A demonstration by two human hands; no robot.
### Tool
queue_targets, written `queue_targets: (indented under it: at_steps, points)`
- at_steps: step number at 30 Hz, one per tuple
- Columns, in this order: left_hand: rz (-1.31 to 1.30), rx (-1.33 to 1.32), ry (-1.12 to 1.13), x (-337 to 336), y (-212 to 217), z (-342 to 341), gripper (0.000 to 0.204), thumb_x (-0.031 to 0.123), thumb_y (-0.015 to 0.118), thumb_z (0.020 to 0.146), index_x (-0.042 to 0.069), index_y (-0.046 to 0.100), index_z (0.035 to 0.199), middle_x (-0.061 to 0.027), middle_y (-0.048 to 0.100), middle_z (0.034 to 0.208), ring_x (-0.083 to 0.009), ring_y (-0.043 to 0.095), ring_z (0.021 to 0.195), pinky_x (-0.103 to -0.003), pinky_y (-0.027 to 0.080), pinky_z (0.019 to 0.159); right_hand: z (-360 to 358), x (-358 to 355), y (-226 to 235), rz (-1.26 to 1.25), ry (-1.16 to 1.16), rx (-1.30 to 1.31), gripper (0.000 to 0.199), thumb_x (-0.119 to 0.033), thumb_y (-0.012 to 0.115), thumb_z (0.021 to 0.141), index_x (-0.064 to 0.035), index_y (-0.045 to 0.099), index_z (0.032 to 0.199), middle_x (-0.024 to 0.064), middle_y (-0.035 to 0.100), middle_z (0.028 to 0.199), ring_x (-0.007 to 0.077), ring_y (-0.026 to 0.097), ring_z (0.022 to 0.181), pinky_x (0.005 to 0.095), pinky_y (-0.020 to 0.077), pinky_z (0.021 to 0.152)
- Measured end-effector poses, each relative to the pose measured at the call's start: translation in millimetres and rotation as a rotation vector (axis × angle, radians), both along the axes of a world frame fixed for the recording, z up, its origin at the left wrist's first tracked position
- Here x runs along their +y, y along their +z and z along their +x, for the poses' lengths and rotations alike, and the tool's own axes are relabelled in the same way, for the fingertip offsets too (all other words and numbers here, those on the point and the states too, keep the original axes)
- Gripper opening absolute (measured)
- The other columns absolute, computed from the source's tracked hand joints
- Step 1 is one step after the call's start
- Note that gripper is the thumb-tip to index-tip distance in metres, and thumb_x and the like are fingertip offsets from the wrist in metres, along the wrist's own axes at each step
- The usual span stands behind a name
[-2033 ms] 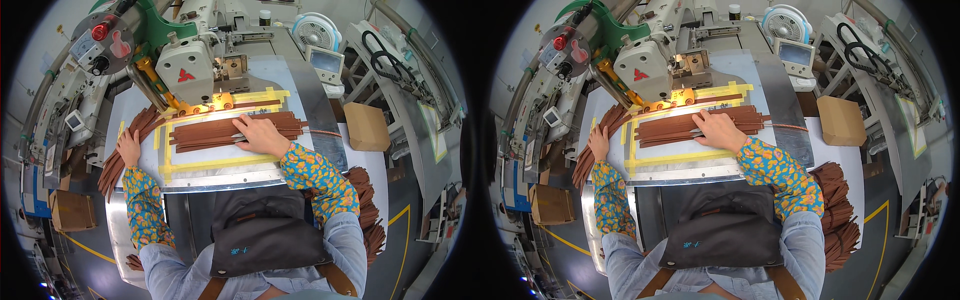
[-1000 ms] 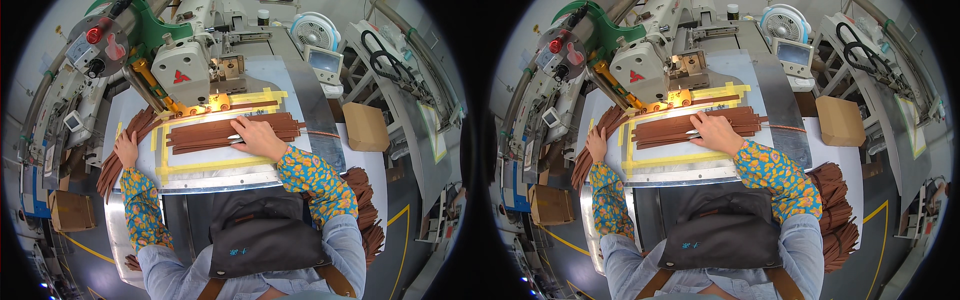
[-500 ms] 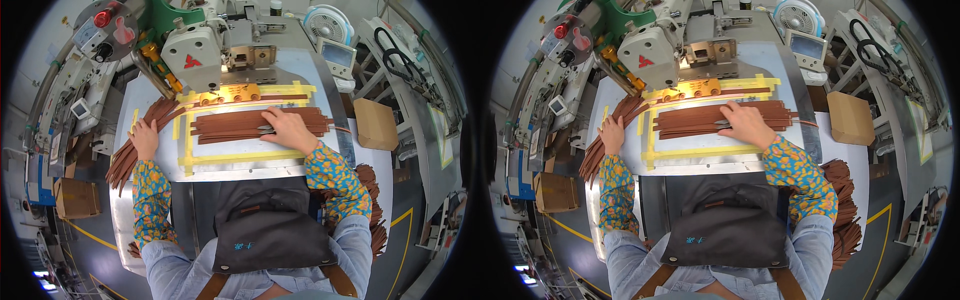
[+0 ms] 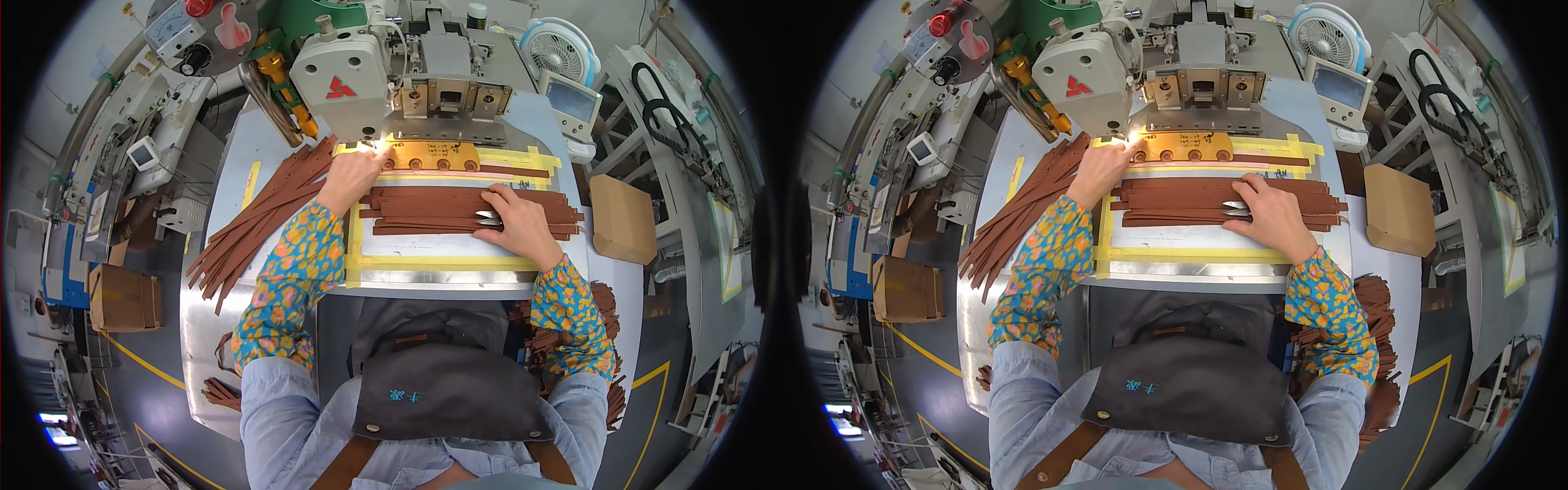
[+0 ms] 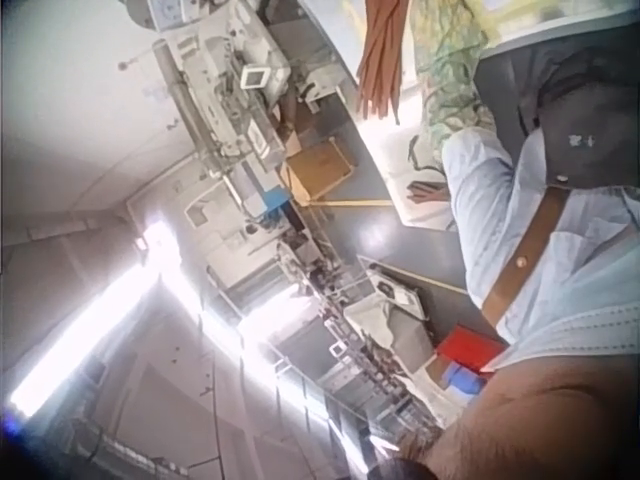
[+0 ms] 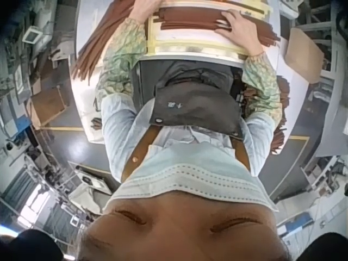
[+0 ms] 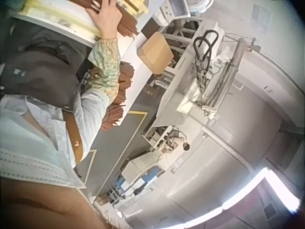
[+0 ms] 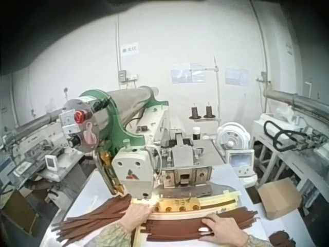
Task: Aligning and positioning leather strips into a yellow template jig on a workbench.
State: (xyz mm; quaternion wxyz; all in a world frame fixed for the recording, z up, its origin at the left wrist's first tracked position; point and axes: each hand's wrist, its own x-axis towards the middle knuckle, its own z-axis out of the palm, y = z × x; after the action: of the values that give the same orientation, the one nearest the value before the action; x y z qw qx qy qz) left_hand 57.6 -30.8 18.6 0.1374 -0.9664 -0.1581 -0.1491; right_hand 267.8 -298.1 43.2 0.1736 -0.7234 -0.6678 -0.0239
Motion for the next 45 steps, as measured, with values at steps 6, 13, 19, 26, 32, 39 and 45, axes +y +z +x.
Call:
queue_targets:
  at_steps: [6,13,19,26,32,39,45]
  points:
    - [-0.039,-0.007,-0.033,15,-8,-5,0.015,0.012,0.055,0.089,0.012,0.062,0.102,-0.0048,0.062,0.078,-0.0239,0.066,0.071,-0.036,0.051,0.056,1,-1,2,-0.020,-0.010,0.020,0.063,-0.044,0.080,0.070,-0.0063,0.062,0.117,0.0088,0.059,0.119,0.0289,0.067,0.087,0.0388,0.0554,0.073]
    - [-0.419,-0.432,-0.003,-8,-17,-28,0.003,0.012,0.066,0.081,0.010,0.065,0.083,-0.0043,0.058,0.080,-0.0236,0.062,0.081,-0.038,0.050,0.065,11,3,-13,-0.003,-0.002,-0.018,0.064,-0.047,0.078,0.071,-0.0071,0.062,0.118,0.0104,0.059,0.120,0.0287,0.068,0.089,0.0399,0.0552,0.074]
    - [-0.316,-0.498,-0.070,-9,-25,-29,0.003,0.008,0.066,0.081,0.008,0.065,0.084,-0.0017,0.065,0.092,-0.0237,0.058,0.095,-0.037,0.044,0.080,9,8,-16,0.036,-0.018,-0.036,0.065,-0.049,0.078,0.072,-0.0068,0.063,0.118,0.0095,0.060,0.126,0.0285,0.068,0.092,0.0390,0.0558,0.076]
    - [-0.320,-0.444,-0.050,-15,-26,-28,0.006,0.008,0.065,0.083,0.007,0.065,0.089,-0.0020,0.068,0.098,-0.0224,0.059,0.098,-0.037,0.044,0.080,8,6,-16,0.040,-0.038,-0.020,0.065,-0.049,0.078,0.072,-0.0064,0.064,0.118,0.0099,0.061,0.126,0.0291,0.068,0.093,0.0385,0.0559,0.077]
    - [-0.304,-0.456,-0.030,-12,-31,-29,0.005,0.007,0.063,0.083,0.007,0.065,0.088,-0.0036,0.067,0.094,-0.0226,0.059,0.096,-0.036,0.043,0.078,8,7,-15,0.045,-0.038,-0.004,0.064,-0.048,0.078,0.071,-0.0068,0.064,0.118,0.0098,0.061,0.126,0.0289,0.068,0.094,0.0391,0.0553,0.078]
    - [-0.297,-0.447,-0.030,-16,-28,-25,0.006,0.006,0.062,0.082,0.007,0.065,0.087,-0.0038,0.066,0.092,-0.0226,0.059,0.095,-0.036,0.043,0.077,10,5,-17,0.040,-0.052,0.002,0.064,-0.047,0.078,0.071,-0.0065,0.064,0.118,0.0094,0.061,0.126,0.0288,0.068,0.094,0.0390,0.0555,0.078]
    - [-0.284,-0.447,-0.021,-14,-29,-27,0.004,0.005,0.063,0.082,0.006,0.063,0.085,-0.0031,0.067,0.091,-0.0224,0.059,0.095,-0.037,0.043,0.077,8,6,-17,0.064,-0.032,-0.003,0.063,-0.047,0.078,0.071,-0.0065,0.063,0.117,0.0074,0.061,0.124,0.0283,0.068,0.093,0.0387,0.0558,0.077]
